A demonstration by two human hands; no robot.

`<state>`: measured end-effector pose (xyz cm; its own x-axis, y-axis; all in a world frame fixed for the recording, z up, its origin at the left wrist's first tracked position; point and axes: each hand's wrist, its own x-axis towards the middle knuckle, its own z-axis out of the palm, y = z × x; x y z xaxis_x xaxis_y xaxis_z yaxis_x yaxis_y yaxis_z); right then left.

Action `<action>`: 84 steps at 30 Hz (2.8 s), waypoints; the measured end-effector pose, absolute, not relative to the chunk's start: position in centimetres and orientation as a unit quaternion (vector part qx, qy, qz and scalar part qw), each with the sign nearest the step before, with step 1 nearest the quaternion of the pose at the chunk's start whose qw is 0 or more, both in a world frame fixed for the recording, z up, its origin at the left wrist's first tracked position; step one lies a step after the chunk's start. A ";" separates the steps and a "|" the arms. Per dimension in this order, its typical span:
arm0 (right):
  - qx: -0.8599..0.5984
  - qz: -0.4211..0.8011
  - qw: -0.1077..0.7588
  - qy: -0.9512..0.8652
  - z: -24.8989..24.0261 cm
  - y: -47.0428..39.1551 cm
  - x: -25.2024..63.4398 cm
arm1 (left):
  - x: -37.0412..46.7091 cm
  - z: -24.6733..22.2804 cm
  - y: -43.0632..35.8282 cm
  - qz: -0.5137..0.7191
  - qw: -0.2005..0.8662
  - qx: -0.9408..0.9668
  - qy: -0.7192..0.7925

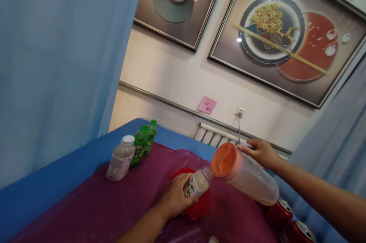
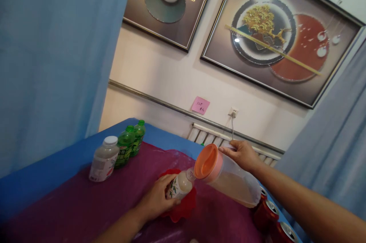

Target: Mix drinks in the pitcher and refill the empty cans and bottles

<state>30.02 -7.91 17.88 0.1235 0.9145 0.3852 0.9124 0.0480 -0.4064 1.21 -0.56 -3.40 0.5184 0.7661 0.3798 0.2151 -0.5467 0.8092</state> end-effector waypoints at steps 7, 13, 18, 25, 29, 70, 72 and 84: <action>-0.685 0.015 0.313 -0.658 17.2 -8.1 30.2 | 1.3 -3.2 -0.5 0.393 0.369 0.784 0.308; -0.685 0.021 0.403 -0.607 14.7 -9.3 30.9 | 1.4 -2.4 -1.0 0.410 0.402 0.757 0.312; -0.699 0.038 0.522 -0.487 9.6 -10.8 31.9 | 1.6 -2.3 -0.7 0.426 0.436 0.729 0.311; -0.672 0.056 0.621 -0.400 2.0 -11.8 31.9 | 1.5 -3.0 0.6 0.429 0.410 0.730 0.339; -0.622 0.111 0.713 -0.304 -0.6 -11.5 31.5 | 1.7 -3.3 0.9 0.434 0.426 0.727 0.319; -0.596 -0.002 0.368 -0.714 -9.0 -17.5 22.5 | 1.9 -2.3 1.4 0.397 0.389 0.762 0.332; -0.562 -0.013 0.400 -0.724 -6.4 -16.6 21.9 | 1.8 -2.5 1.4 0.401 0.371 0.769 0.330; -0.443 -0.076 0.685 -0.573 -4.4 -8.1 18.9 | 1.3 -3.2 0.3 0.410 0.317 0.802 0.298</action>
